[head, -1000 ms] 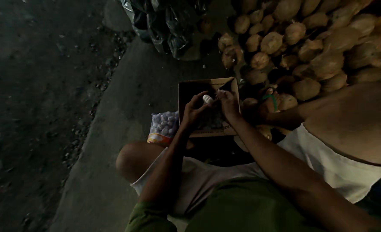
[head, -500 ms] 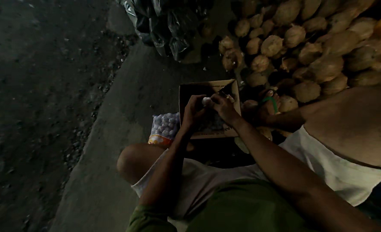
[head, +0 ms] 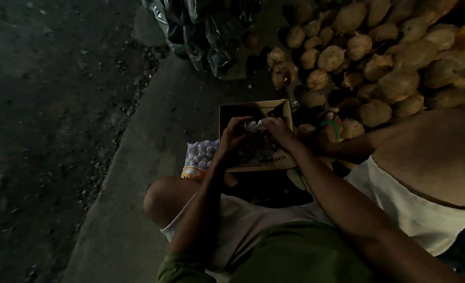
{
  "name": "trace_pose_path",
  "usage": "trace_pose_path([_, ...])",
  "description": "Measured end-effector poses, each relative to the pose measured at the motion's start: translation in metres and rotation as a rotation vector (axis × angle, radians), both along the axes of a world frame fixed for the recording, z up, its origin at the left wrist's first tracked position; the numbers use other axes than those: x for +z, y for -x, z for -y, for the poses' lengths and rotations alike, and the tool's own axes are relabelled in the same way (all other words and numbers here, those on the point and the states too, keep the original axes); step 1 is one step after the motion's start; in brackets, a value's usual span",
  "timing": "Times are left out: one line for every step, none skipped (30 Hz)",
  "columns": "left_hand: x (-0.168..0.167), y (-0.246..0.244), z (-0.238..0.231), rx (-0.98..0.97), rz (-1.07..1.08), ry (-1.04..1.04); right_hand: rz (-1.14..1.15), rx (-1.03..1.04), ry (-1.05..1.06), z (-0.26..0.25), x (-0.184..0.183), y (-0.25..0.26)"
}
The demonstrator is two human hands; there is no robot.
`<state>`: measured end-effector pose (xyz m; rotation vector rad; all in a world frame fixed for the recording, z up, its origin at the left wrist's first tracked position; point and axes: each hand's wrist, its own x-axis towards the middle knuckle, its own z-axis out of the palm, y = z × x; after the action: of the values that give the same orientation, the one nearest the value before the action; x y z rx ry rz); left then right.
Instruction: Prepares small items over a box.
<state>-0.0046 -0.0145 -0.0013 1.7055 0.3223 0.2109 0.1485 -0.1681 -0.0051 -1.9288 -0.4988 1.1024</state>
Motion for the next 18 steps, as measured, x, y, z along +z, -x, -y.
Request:
trace_pose_path([0.0, 0.0, 0.0, -0.006, -0.015, -0.067, -0.029, 0.001, -0.061, 0.001, 0.006, 0.001])
trace_pose_path([0.002, 0.0, 0.002, 0.001, -0.04, -0.106, -0.025, 0.029, -0.093, 0.002, 0.014, 0.003])
trace_pose_path([0.004, -0.001, 0.006, 0.015, -0.066, -0.13, 0.023, 0.049, -0.127, 0.002, 0.018, 0.008])
trace_pose_path([0.007, -0.003, 0.009, 0.035, -0.083, -0.151, 0.082, 0.043, -0.162, 0.003, 0.018, 0.013])
trace_pose_path([0.009, -0.005, 0.013, 0.055, -0.097, -0.166, 0.119, 0.022, -0.198, 0.003, 0.018, 0.016])
trace_pose_path([0.012, -0.007, 0.016, 0.074, -0.113, -0.164, 0.134, -0.007, -0.236, 0.001, 0.018, 0.018])
trace_pose_path([0.012, -0.008, 0.018, 0.095, -0.13, -0.143, 0.13, -0.04, -0.264, 0.0, 0.016, 0.02])
trace_pose_path([0.011, -0.007, 0.018, 0.112, -0.141, -0.104, 0.114, -0.072, -0.277, -0.002, 0.014, 0.022])
trace_pose_path([0.009, -0.005, 0.018, 0.119, -0.147, -0.044, 0.096, -0.106, -0.283, -0.003, 0.012, 0.022])
trace_pose_path([0.008, -0.002, 0.017, 0.11, -0.143, 0.028, 0.071, -0.139, -0.288, -0.004, 0.01, 0.021])
trace_pose_path([0.006, 0.001, 0.014, 0.087, -0.126, 0.098, 0.04, -0.165, -0.301, -0.005, 0.008, 0.019])
trace_pose_path([0.005, 0.002, 0.011, 0.059, -0.091, 0.16, 0.02, -0.181, -0.31, -0.006, 0.006, 0.018])
trace_pose_path([0.005, 0.002, 0.01, 0.034, -0.052, 0.221, 0.022, -0.186, -0.307, -0.006, 0.004, 0.017])
trace_pose_path([0.004, 0.0, 0.009, 0.02, -0.011, 0.272, 0.056, -0.172, -0.282, -0.005, 0.003, 0.019])
trace_pose_path([0.005, -0.002, 0.008, 0.013, 0.017, 0.305, 0.117, -0.122, -0.231, -0.002, 0.003, 0.02])
trace_pose_path([0.006, -0.003, 0.008, 0.019, 0.026, 0.314, 0.182, -0.03, -0.153, 0.001, -0.001, 0.019])
trace_pose_path([0.009, -0.003, 0.007, 0.035, 0.017, 0.305, 0.224, 0.088, -0.044, 0.002, -0.006, 0.014])
trace_pose_path([0.012, -0.002, 0.007, 0.052, -0.007, 0.285, 0.227, 0.161, 0.058, 0.002, -0.012, 0.01])
